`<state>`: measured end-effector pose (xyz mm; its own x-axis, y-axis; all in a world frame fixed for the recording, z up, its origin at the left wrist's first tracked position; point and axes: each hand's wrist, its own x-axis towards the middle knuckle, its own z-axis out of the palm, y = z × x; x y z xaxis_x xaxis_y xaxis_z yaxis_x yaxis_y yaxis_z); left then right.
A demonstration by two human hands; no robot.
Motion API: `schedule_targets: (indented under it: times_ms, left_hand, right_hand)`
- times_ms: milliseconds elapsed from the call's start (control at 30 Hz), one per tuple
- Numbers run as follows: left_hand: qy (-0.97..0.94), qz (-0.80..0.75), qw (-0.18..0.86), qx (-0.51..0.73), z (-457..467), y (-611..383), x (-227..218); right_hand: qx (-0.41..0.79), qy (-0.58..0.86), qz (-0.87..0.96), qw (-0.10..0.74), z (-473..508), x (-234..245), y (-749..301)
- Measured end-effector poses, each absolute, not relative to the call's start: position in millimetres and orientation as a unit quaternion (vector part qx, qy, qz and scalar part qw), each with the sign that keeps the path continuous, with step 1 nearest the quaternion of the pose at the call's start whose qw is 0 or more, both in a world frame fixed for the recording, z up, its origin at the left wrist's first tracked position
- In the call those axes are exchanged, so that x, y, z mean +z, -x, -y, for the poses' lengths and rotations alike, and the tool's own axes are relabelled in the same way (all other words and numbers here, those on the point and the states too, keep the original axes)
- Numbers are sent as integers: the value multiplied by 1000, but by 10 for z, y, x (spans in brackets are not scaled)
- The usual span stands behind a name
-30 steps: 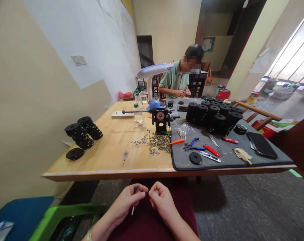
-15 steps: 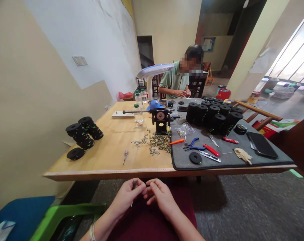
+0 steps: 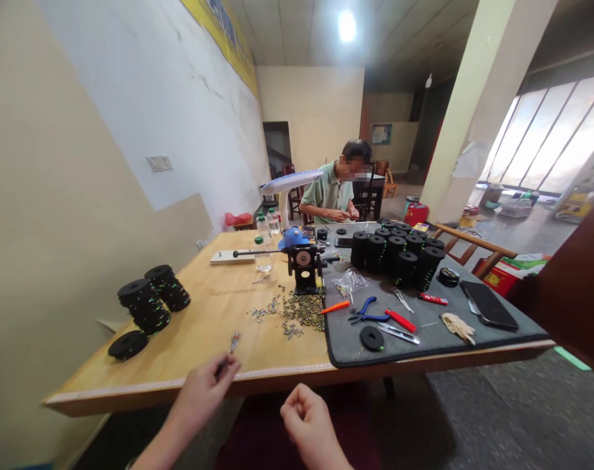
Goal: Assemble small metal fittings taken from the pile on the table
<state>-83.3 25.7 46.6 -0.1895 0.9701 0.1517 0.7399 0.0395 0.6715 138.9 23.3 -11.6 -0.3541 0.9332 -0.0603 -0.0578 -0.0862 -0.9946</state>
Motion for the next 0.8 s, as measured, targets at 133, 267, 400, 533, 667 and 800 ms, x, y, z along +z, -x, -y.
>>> schedule_targets:
  times_ms: [133, 267, 400, 533, 667, 800]
  left_hand:
    - [-580, -784, 70, 210, -538, 1323, 563]
    - [-589, -789, 74, 156, -709, 1437, 569]
    - [-603, -787, 24, 133, -764, 1249, 708]
    - [-644, -747, -25, 161, -878, 879, 891]
    - [-715, -674, 34, 182, -1130, 427, 848]
    - [-737, -651, 65, 172, -1382, 114, 735]
  right_hand:
    - [655, 376, 484, 443, -271, -285, -1448]
    - [664, 372, 447, 470, -313, -467, -1461]
    - [667, 378, 431, 475, -337, -563, -1458]
    - [675, 384, 419, 471, -328, -567, -1444]
    - [687, 376, 423, 456, -301, -478, -1450]
    - [696, 376, 424, 442, -290, -394, -1494]
